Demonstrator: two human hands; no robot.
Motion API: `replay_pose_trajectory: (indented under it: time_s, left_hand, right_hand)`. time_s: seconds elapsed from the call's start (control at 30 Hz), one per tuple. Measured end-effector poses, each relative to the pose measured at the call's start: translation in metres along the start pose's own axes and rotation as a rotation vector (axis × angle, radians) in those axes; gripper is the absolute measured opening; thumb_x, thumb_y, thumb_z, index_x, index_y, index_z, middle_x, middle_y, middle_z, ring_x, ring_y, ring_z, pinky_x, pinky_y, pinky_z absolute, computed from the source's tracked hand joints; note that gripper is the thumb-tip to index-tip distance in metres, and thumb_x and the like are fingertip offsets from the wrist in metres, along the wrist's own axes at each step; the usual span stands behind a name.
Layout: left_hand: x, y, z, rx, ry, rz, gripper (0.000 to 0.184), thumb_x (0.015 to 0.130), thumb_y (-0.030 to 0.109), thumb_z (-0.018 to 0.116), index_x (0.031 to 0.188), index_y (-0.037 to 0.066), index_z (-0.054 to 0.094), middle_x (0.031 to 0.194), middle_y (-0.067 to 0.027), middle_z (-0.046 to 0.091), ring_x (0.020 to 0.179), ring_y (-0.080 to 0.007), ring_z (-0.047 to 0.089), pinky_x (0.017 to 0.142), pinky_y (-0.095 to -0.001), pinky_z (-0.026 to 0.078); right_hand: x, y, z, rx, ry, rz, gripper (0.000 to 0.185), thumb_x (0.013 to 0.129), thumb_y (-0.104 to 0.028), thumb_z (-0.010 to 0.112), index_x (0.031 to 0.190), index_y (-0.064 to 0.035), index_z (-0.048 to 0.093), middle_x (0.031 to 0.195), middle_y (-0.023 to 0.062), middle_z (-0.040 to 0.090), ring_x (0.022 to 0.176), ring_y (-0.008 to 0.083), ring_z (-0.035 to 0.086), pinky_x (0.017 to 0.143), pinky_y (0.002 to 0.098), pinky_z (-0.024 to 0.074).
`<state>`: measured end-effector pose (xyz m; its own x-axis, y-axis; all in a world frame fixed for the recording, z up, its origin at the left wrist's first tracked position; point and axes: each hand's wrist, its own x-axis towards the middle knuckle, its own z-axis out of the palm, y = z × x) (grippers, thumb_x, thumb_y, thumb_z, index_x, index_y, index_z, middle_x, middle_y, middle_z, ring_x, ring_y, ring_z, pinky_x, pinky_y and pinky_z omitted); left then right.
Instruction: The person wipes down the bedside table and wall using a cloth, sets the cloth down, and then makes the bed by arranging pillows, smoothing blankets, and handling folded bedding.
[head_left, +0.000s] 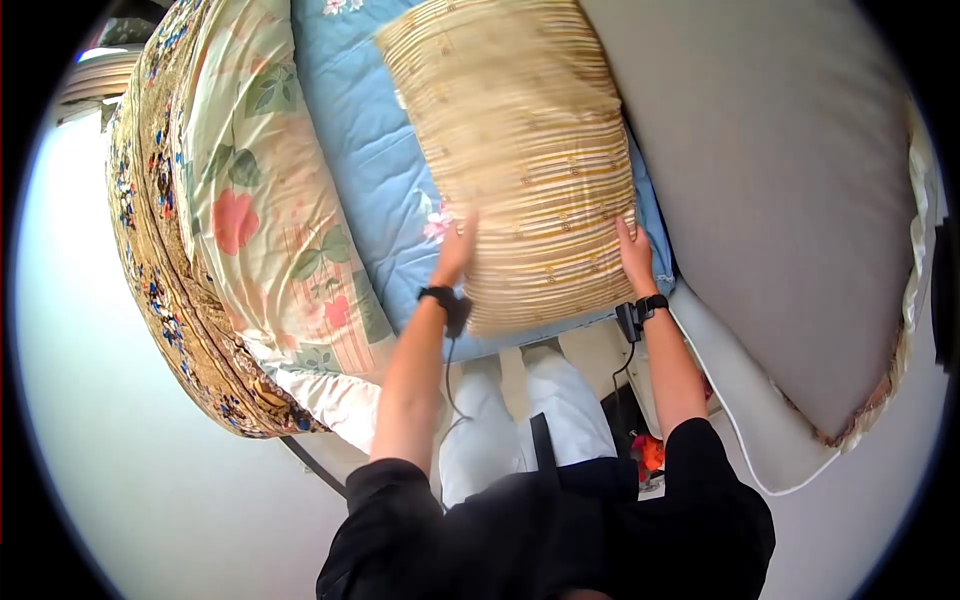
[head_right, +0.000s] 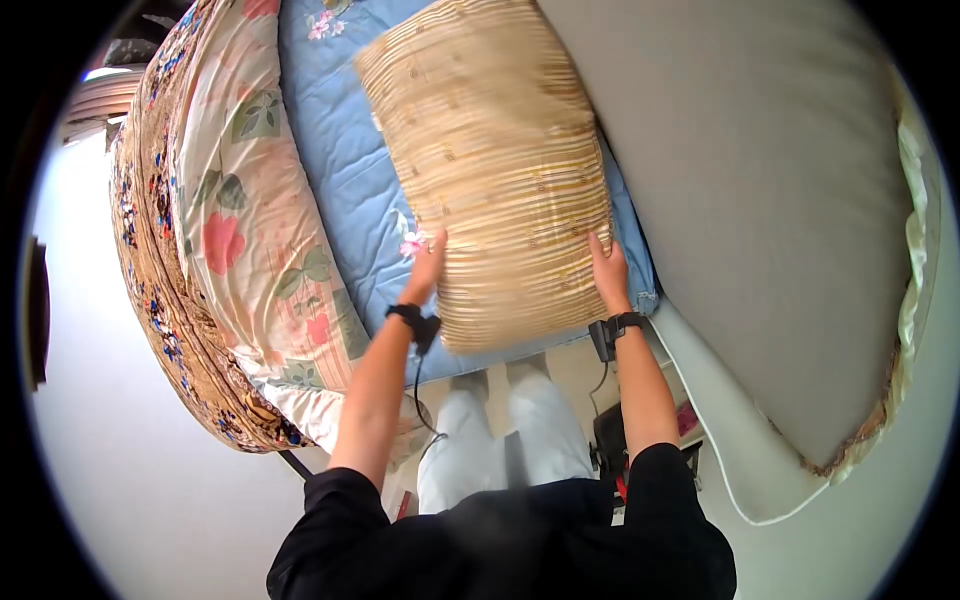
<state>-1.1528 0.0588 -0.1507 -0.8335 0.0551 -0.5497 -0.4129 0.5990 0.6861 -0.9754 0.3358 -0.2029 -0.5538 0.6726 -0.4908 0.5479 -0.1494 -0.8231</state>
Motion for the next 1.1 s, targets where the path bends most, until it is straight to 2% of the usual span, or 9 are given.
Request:
replay_pose_trajectory:
  time_s: [0.03, 0.13, 0.27, 0.37, 0.47, 0.67, 0.77, 0.9, 1.1]
  left_hand:
    - [-0.015, -0.003, 0.011, -0.101, 0.019, 0.135, 0.055, 0.097, 0.043, 0.053, 0.127, -0.003, 0.055, 0.118, -0.0105, 0.063, 0.104, -0.0194, 0.058, 0.091, -0.0335, 0.045]
    - [-0.033, -0.012, 0.008, -0.332, -0.018, -0.197, 0.053, 0.097, 0.037, 0.056, 0.127, -0.006, 0.054, 0.120, -0.0120, 0.062, 0.103, -0.0172, 0.058, 0.090, -0.0318, 0.046]
    - [-0.067, 0.020, 0.002, -0.414, 0.036, -0.022, 0.042, 0.095, 0.030, 0.061, 0.115, -0.007, 0.061, 0.104, -0.0096, 0.068, 0.090, -0.0135, 0.060, 0.079, -0.0289, 0.049]
    - [-0.096, 0.014, 0.012, -0.236, 0.123, 0.034, 0.041, 0.095, 0.033, 0.059, 0.107, -0.006, 0.064, 0.095, -0.0095, 0.069, 0.083, -0.0155, 0.063, 0.074, -0.0304, 0.051]
    - [-0.111, -0.017, 0.038, 0.031, -0.024, -0.181, 0.043, 0.092, 0.035, 0.064, 0.107, -0.006, 0.063, 0.097, -0.0139, 0.070, 0.086, -0.0154, 0.061, 0.080, -0.0321, 0.048]
    - [-0.026, -0.051, 0.012, -0.560, 0.113, -0.069, 0.053, 0.099, 0.041, 0.050, 0.133, 0.000, 0.044, 0.128, -0.0104, 0.057, 0.112, -0.0208, 0.056, 0.094, -0.0357, 0.046]
    - [0.040, 0.006, -0.009, -0.694, -0.080, 0.084, 0.063, 0.098, 0.051, 0.046, 0.137, 0.003, 0.040, 0.134, -0.0103, 0.053, 0.122, -0.0225, 0.052, 0.100, -0.0359, 0.044]
    - [0.089, 0.103, -0.018, -0.740, -0.004, -0.091, 0.046, 0.096, 0.034, 0.058, 0.129, 0.002, 0.048, 0.121, -0.0112, 0.059, 0.106, -0.0214, 0.059, 0.090, -0.0365, 0.050]
    - [0.089, 0.136, -0.022, -0.703, 0.076, 0.154, 0.043, 0.092, 0.025, 0.065, 0.124, -0.001, 0.053, 0.114, -0.0107, 0.064, 0.100, -0.0193, 0.061, 0.087, -0.0341, 0.049]
  right_hand:
    - [0.005, 0.000, 0.001, -0.017, -0.035, -0.003, 0.051, 0.089, -0.044, 0.063, 0.103, 0.0048, 0.065, 0.094, 0.0174, 0.070, 0.090, 0.0282, 0.067, 0.081, 0.0354, 0.0485]
    - [0.005, -0.025, -0.004, -0.120, -0.076, -0.094, 0.047, 0.091, -0.042, 0.061, 0.097, 0.0047, 0.066, 0.083, 0.0178, 0.069, 0.078, 0.0262, 0.066, 0.074, 0.0351, 0.0489]
    - [-0.014, -0.064, -0.030, -0.075, 0.098, -0.132, 0.041, 0.094, -0.038, 0.058, 0.094, 0.0020, 0.067, 0.073, 0.0142, 0.067, 0.062, 0.0177, 0.056, 0.064, 0.0329, 0.0475]
    - [-0.017, -0.038, -0.045, -0.017, 0.180, -0.089, 0.042, 0.095, -0.038, 0.056, 0.098, 0.0031, 0.066, 0.078, 0.0172, 0.067, 0.068, 0.0204, 0.059, 0.068, 0.0327, 0.0475]
    - [0.005, 0.032, -0.041, -0.324, 0.006, 0.130, 0.039, 0.095, -0.035, 0.057, 0.105, 0.0020, 0.065, 0.092, 0.0183, 0.069, 0.089, 0.0362, 0.063, 0.080, 0.0376, 0.0482]
    - [0.042, -0.031, -0.016, -0.044, 0.013, -0.047, 0.056, 0.095, -0.041, 0.056, 0.128, 0.0040, 0.053, 0.122, 0.0230, 0.061, 0.113, 0.0310, 0.058, 0.096, 0.0362, 0.0433]
    - [0.080, -0.072, 0.023, -0.034, -0.007, -0.171, 0.059, 0.093, -0.042, 0.059, 0.127, 0.0051, 0.051, 0.119, 0.0223, 0.062, 0.113, 0.0274, 0.059, 0.096, 0.0355, 0.0437]
    - [0.123, -0.123, 0.054, 0.022, -0.149, -0.257, 0.047, 0.089, -0.032, 0.065, 0.120, 0.0018, 0.057, 0.108, 0.0172, 0.068, 0.100, 0.0228, 0.064, 0.088, 0.0347, 0.0480]
    - [0.131, -0.175, 0.051, 0.180, -0.009, -0.393, 0.033, 0.086, -0.025, 0.069, 0.107, -0.0005, 0.064, 0.094, 0.0138, 0.072, 0.086, 0.0257, 0.069, 0.077, 0.0347, 0.0519]
